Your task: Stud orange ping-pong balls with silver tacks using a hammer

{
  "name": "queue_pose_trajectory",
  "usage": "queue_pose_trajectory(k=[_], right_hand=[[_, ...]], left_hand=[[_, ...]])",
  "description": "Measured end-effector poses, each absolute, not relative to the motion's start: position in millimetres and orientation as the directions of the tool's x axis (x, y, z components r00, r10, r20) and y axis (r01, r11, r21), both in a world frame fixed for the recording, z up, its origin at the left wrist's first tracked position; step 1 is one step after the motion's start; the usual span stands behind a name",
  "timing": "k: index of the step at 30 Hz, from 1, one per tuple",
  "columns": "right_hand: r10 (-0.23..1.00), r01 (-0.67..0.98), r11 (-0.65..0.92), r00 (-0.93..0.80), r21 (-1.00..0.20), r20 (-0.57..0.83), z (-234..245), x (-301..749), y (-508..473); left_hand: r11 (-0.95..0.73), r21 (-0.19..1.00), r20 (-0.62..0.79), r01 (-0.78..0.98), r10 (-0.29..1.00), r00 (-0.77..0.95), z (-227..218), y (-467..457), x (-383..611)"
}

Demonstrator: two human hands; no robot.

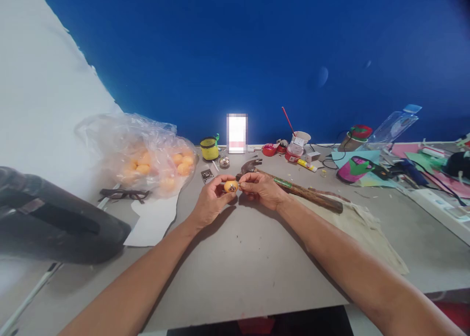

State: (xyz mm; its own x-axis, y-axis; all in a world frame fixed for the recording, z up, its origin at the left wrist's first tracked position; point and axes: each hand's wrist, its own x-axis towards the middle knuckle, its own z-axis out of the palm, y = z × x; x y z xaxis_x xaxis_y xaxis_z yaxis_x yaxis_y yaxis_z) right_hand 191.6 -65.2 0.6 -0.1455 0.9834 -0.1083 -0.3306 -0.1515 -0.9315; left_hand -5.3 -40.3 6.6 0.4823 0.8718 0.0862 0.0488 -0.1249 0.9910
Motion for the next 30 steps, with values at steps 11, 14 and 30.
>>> queue_pose_trajectory(k=[11,14,30], right_hand=[[0.991,-0.246,-0.086,-0.125,-0.965,-0.057,-1,189,-65],[0.992,-0.232,-0.09,-0.111,-0.969,-0.065,-1,189,-65],[0.987,-0.195,-0.098,-0.143,-0.976,-0.071,-2,194,-63]], left_hand=[[-0.25,0.96,0.16,0.126,0.859,0.486,-2,-39,-6],[-0.267,0.955,0.175,0.127,0.856,0.486,-1,-39,-6],[-0.287,0.954,0.21,0.083,0.842,0.497,-6,-36,-7]])
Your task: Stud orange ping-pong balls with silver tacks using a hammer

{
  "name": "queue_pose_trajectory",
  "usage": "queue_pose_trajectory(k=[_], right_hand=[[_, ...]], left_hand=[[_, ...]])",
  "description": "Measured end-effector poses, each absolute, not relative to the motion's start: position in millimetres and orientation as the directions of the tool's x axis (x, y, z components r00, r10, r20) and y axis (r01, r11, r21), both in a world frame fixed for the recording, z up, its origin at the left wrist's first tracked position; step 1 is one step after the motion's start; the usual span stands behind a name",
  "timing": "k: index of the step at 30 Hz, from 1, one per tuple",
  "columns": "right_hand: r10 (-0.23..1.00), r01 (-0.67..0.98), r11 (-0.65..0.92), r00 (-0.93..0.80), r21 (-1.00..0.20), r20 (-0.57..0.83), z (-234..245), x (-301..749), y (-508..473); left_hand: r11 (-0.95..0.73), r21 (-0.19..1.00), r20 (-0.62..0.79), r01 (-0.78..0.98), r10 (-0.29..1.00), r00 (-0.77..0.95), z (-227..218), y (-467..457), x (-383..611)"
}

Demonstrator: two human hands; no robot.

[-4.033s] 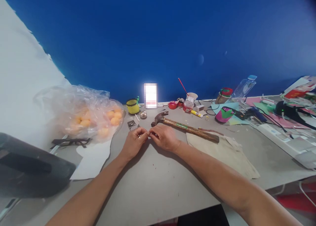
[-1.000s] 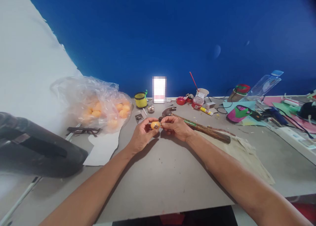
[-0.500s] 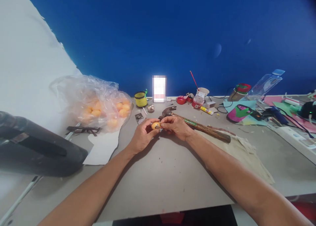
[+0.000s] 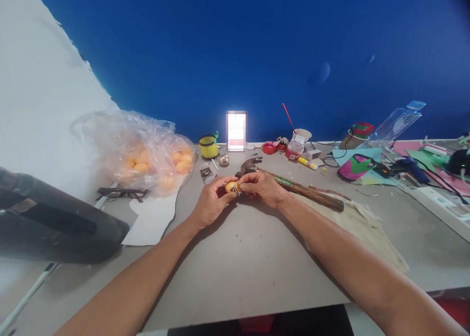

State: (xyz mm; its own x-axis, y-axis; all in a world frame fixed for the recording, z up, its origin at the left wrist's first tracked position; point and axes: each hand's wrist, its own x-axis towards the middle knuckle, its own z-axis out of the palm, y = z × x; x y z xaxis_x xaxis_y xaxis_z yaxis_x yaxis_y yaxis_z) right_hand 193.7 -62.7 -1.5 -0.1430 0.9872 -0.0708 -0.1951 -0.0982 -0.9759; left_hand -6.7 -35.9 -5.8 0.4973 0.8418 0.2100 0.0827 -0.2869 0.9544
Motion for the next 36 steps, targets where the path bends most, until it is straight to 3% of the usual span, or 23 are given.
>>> queue_pose_trajectory(k=[11,20,24,29,36], right_hand=[[0.984,-0.139,-0.12,-0.148,-0.983,-0.099,0,195,-63],[0.992,-0.044,-0.023,-0.124,-0.999,-0.017,0,192,-64],[0.991,-0.06,-0.047,-0.128,-0.997,-0.039,1,190,-65],[0.99,-0.162,-0.087,-0.122,-0.983,-0.068,1,186,-68],[0.945,-0.4,-0.298,-0.25,-0.867,-0.21,1,182,-70]], left_hand=[[-0.349,0.932,0.265,0.095,0.839,0.475,-7,-36,-6],[-0.489,0.865,0.402,0.115,0.811,0.426,-11,-36,-5],[-0.642,0.75,0.54,0.158,0.733,0.415,-11,-39,-6],[-0.83,0.491,0.724,0.264,0.558,0.406,-10,-41,-6],[-0.906,0.239,0.841,0.351,0.373,0.391,-8,-40,-5]])
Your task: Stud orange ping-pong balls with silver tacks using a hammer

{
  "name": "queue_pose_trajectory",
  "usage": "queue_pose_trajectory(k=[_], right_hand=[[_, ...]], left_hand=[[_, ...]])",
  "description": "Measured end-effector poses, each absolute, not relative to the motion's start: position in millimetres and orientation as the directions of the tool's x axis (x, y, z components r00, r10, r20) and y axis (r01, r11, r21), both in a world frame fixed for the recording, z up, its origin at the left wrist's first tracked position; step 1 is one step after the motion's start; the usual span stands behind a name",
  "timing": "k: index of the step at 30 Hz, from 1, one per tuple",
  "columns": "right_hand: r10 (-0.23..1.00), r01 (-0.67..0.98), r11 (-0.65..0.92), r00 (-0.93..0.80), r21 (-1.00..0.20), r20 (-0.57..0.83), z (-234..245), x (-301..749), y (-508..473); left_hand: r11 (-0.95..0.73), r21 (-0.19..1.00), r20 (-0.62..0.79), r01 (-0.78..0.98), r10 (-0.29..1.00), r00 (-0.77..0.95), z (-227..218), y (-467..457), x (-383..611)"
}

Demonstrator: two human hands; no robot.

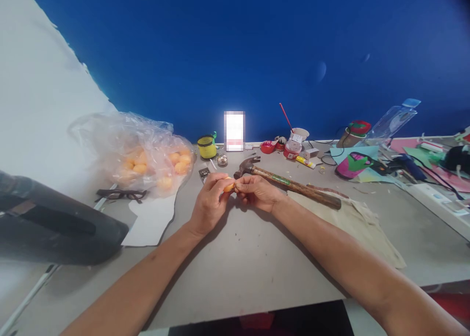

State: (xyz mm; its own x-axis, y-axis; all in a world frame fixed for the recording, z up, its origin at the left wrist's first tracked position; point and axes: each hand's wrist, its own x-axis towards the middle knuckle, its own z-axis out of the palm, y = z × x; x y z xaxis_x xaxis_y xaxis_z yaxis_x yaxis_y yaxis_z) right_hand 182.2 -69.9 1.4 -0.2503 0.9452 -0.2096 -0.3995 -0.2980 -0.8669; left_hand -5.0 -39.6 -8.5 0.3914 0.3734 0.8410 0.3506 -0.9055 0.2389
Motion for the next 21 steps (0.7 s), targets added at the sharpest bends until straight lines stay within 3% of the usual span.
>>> queue_pose_trajectory(k=[12,21], right_hand=[[0.918,-0.407,-0.343,-0.336,-0.846,-0.211,9,187,-71],[0.979,-0.486,-0.199,-0.142,-0.851,-0.148,5,165,-76]], left_hand=[[-0.885,0.186,0.77,0.426,0.401,0.496,1,-41,-13],[-0.874,0.209,0.806,0.439,0.409,0.429,-3,-38,-8]])
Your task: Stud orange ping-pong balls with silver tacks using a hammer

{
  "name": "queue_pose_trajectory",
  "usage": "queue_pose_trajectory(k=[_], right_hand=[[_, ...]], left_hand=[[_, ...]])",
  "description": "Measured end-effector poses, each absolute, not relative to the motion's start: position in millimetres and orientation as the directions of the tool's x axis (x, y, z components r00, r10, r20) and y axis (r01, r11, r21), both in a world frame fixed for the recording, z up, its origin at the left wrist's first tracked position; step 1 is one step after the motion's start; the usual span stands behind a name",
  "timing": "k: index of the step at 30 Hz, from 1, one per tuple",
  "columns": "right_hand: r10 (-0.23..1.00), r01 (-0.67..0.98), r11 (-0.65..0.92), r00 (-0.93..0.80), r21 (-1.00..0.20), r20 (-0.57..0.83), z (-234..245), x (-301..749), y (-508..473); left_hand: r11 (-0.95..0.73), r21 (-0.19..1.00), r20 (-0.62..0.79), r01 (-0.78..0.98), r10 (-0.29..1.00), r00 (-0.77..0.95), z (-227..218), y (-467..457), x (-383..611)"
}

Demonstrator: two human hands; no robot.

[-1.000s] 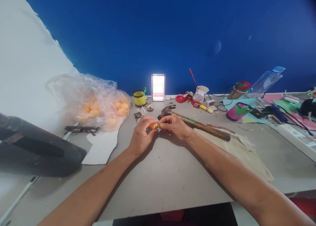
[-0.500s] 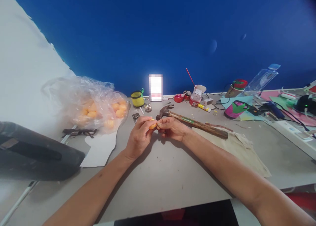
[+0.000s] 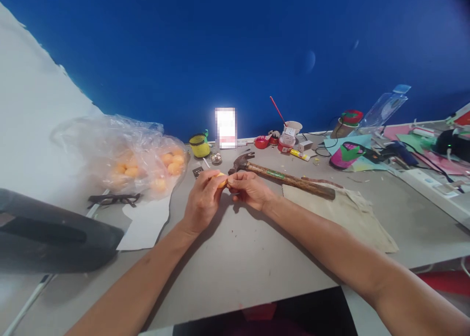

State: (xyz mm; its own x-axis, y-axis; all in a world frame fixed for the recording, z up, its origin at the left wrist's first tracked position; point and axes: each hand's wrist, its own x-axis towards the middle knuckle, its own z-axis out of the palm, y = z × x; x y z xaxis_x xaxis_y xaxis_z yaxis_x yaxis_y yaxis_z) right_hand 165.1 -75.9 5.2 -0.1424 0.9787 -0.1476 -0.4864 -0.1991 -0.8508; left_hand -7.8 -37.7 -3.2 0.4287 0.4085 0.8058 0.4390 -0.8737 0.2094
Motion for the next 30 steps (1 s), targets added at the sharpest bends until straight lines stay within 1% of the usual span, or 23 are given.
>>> queue_pose_trajectory(k=[3,6,8,11,13,15,17,19,20,22,23,25,27,28,30], right_hand=[[0.991,-0.474,-0.134,-0.067,-0.87,-0.116,4,161,-78],[0.995,-0.445,-0.103,-0.041,-0.889,-0.095,5,163,-77],[0.987,-0.445,-0.159,-0.096,-0.881,-0.13,6,168,-76],[0.958,-0.454,-0.273,-0.211,-0.848,-0.195,7,175,-73],[0.947,-0.441,-0.3,-0.246,-0.846,-0.208,7,177,-72],[0.954,-0.415,-0.278,-0.226,-0.866,-0.198,7,177,-72],[0.971,-0.396,-0.224,-0.163,-0.89,-0.172,7,174,-74],[0.983,-0.411,-0.178,-0.116,-0.894,-0.142,7,171,-75],[0.983,-0.427,-0.176,-0.12,-0.887,-0.137,7,171,-75],[0.976,-0.458,-0.204,-0.164,-0.865,-0.144,9,170,-76],[0.971,-0.464,-0.22,-0.185,-0.858,-0.149,9,171,-76],[0.969,-0.458,-0.225,-0.193,-0.86,-0.151,11,172,-76],[0.974,-0.443,-0.208,-0.175,-0.872,-0.144,11,173,-76],[0.976,-0.43,-0.203,-0.167,-0.88,-0.143,10,172,-76],[0.979,-0.399,-0.191,-0.149,-0.897,-0.142,8,171,-76]], left_hand=[[-0.875,0.22,0.816,0.43,0.407,0.41,-3,-38,-6],[-0.857,0.275,0.8,0.435,0.455,0.391,-2,-40,-5],[-0.848,0.299,0.782,0.438,0.48,0.397,-1,-41,-6],[-0.861,0.28,0.78,0.424,0.462,0.423,-1,-43,-8],[-0.868,0.267,0.779,0.419,0.45,0.436,-1,-44,-9],[-0.865,0.268,0.768,0.424,0.458,0.448,-1,-44,-9],[-0.856,0.28,0.755,0.434,0.475,0.451,0,-43,-9],[-0.852,0.3,0.761,0.43,0.485,0.43,0,-42,-8],[-0.85,0.32,0.766,0.419,0.492,0.413,0,-42,-7],[-0.838,0.397,0.764,0.375,0.528,0.372,1,-43,-5],[-0.819,0.462,0.746,0.34,0.566,0.351,1,-44,-4],[-0.742,0.618,0.667,0.259,0.67,0.327,1,-47,-3],[-0.643,0.742,0.571,0.187,0.754,0.325,1,-49,-2],[-0.605,0.78,0.536,0.161,0.778,0.328,1,-49,-2],[-0.565,0.815,0.502,0.127,0.798,0.332,0,-49,-2]])
